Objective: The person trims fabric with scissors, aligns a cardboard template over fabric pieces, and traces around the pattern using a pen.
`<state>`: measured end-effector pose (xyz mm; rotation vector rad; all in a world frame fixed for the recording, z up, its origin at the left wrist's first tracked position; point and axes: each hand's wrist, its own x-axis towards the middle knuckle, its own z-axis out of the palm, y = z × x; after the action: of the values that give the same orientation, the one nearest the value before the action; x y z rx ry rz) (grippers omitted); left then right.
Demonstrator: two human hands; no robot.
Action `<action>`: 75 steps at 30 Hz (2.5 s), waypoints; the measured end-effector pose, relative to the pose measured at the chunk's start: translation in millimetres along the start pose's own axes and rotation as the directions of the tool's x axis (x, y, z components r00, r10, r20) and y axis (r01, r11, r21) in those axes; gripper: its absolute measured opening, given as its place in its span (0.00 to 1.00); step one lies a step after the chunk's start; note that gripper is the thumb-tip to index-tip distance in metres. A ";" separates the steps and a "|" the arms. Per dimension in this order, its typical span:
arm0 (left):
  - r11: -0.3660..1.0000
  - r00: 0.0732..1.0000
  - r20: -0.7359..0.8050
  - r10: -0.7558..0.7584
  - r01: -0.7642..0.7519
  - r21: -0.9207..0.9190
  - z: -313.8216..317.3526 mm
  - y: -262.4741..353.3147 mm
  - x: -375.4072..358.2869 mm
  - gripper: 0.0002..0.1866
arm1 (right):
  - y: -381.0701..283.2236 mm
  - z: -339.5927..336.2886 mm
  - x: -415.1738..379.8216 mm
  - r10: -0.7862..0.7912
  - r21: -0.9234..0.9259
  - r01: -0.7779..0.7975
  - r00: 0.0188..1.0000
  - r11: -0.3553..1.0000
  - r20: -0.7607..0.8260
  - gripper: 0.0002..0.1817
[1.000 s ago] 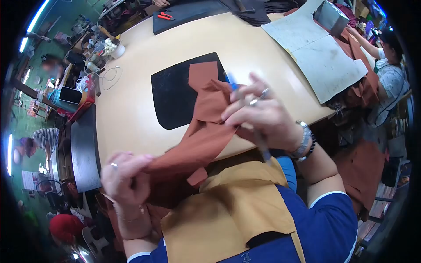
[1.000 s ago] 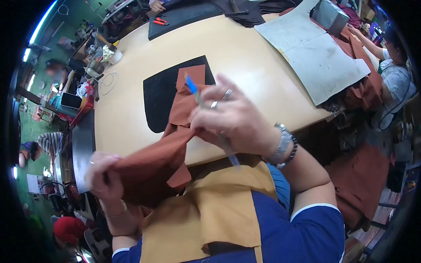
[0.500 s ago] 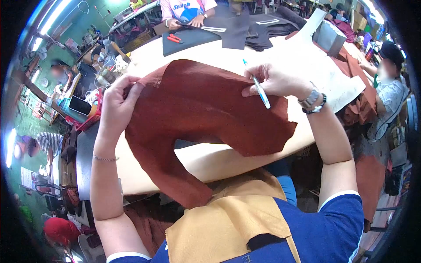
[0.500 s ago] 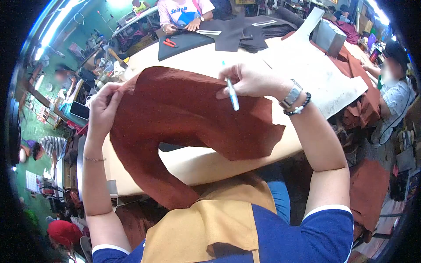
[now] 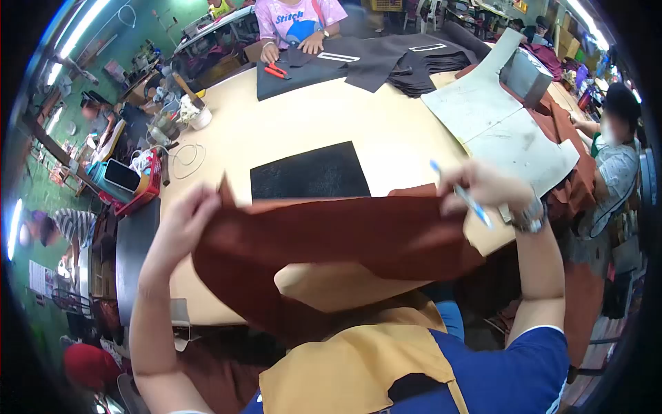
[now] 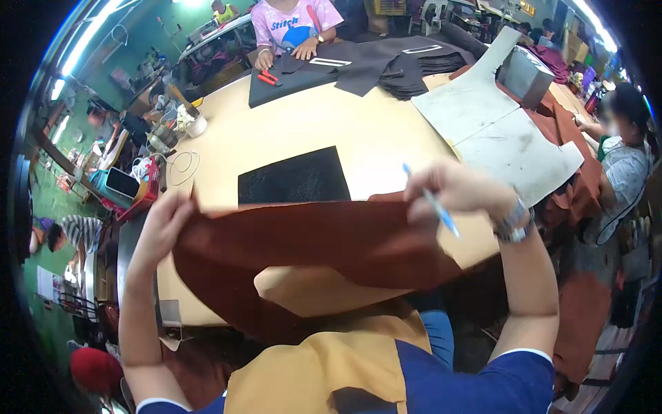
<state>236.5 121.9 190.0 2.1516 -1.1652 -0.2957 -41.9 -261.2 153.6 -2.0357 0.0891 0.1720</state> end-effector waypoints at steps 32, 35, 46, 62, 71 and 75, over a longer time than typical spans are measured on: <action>0.982 0.936 -0.337 0.102 -0.040 0.186 161.6 -102.6 -24.6 0.03 | 127.3 76.6 20.8 -0.526 -0.732 0.040 0.722 0.680 -0.449 0.09; 0.981 0.947 -0.308 0.087 -0.028 0.190 162.5 -91.2 -51.4 0.03 | 120.4 93.1 -1.8 -0.506 -0.727 0.053 0.753 0.684 -0.421 0.08; 0.906 0.872 -0.394 -0.290 0.117 -0.407 176.5 -89.1 -105.8 0.07 | 99.3 135.1 -40.4 -0.440 -0.649 0.075 0.792 0.757 -0.422 0.07; 0.704 0.816 -0.483 -0.317 -0.139 -0.697 207.0 -12.4 -78.7 0.20 | -5.0 170.1 40.8 -0.757 -0.539 0.617 0.651 0.573 -0.059 0.24; 0.947 0.951 -0.293 0.096 -0.178 -0.269 191.2 41.1 -89.7 0.13 | -48.2 135.0 51.9 -0.778 -0.705 0.596 0.621 0.385 0.100 0.07; 0.970 0.965 -0.260 0.010 -0.073 -0.233 180.1 7.3 -94.2 0.14 | -65.2 85.0 17.6 -0.804 -0.757 0.455 0.575 0.469 -0.153 0.10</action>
<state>90.4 115.0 48.6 1.8864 -0.9713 -0.1253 -22.6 -155.7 170.3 -2.5990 -0.5398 -0.9894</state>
